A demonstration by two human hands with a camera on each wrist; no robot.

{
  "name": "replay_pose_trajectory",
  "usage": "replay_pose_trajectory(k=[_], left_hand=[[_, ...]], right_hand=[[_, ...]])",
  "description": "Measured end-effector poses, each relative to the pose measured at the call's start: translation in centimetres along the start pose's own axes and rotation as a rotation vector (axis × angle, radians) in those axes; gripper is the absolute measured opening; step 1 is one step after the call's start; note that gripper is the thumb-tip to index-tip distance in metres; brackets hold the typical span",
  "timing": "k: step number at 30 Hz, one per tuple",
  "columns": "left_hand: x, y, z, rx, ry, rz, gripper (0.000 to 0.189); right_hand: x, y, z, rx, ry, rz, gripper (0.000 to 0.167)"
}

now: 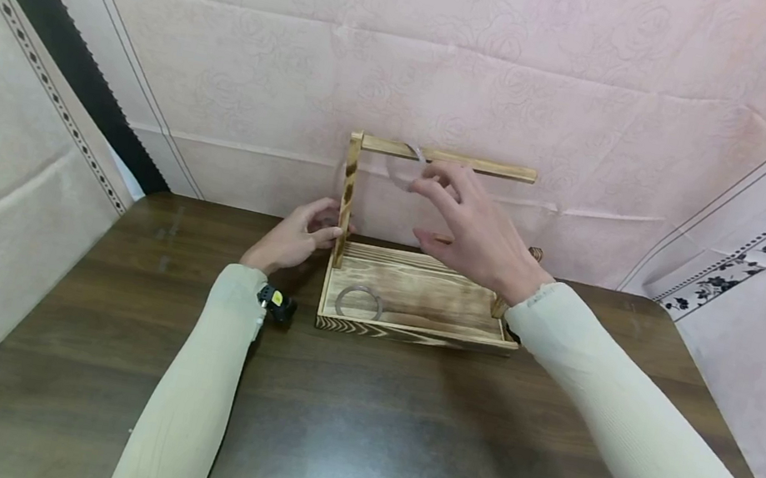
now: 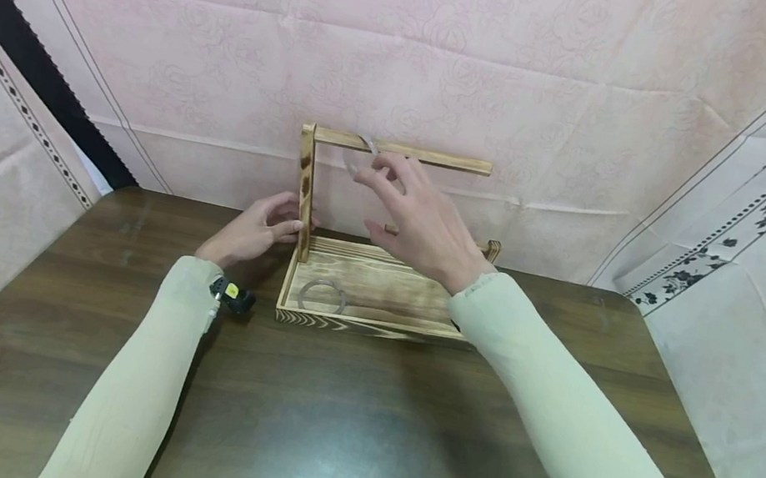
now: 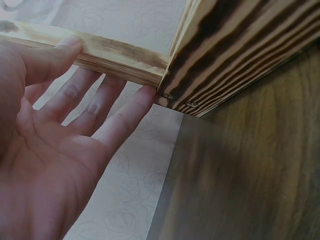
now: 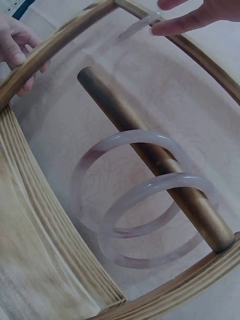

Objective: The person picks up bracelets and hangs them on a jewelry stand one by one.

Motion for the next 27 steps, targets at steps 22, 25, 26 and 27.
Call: replay_pose_trajectory(k=[22, 25, 26, 27], left_hand=[[-0.1, 0.0, 0.0, -0.001, 0.008, -0.005, 0.036], [0.0, 0.0, 0.0, -0.004, 0.006, -0.004, 0.036], [0.0, 0.0, 0.0, -0.005, 0.005, -0.003, 0.036], [0.0, 0.0, 0.0, -0.005, 0.005, -0.002, 0.036]], right_hand=[[-1.5, 1.8, -2.5, -0.007, 0.278, 0.081, 0.055], [-1.6, 2.0, -2.9, -0.012, 0.305, 0.094, 0.055], [-1.7, 2.0, -3.0, -0.012, 0.314, 0.096, 0.055], [-1.7, 2.0, -3.2, -0.012, 0.323, 0.098, 0.054]])
Point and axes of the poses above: each hand's wrist, its own x-axis towards the middle knuckle, its own z-axis out of the back of the hand, y = z × x, the point moved 5 cm from there along x, towards the middle knuckle, and after that the axes turned 5 degrees about x, right-handed, at the moved point
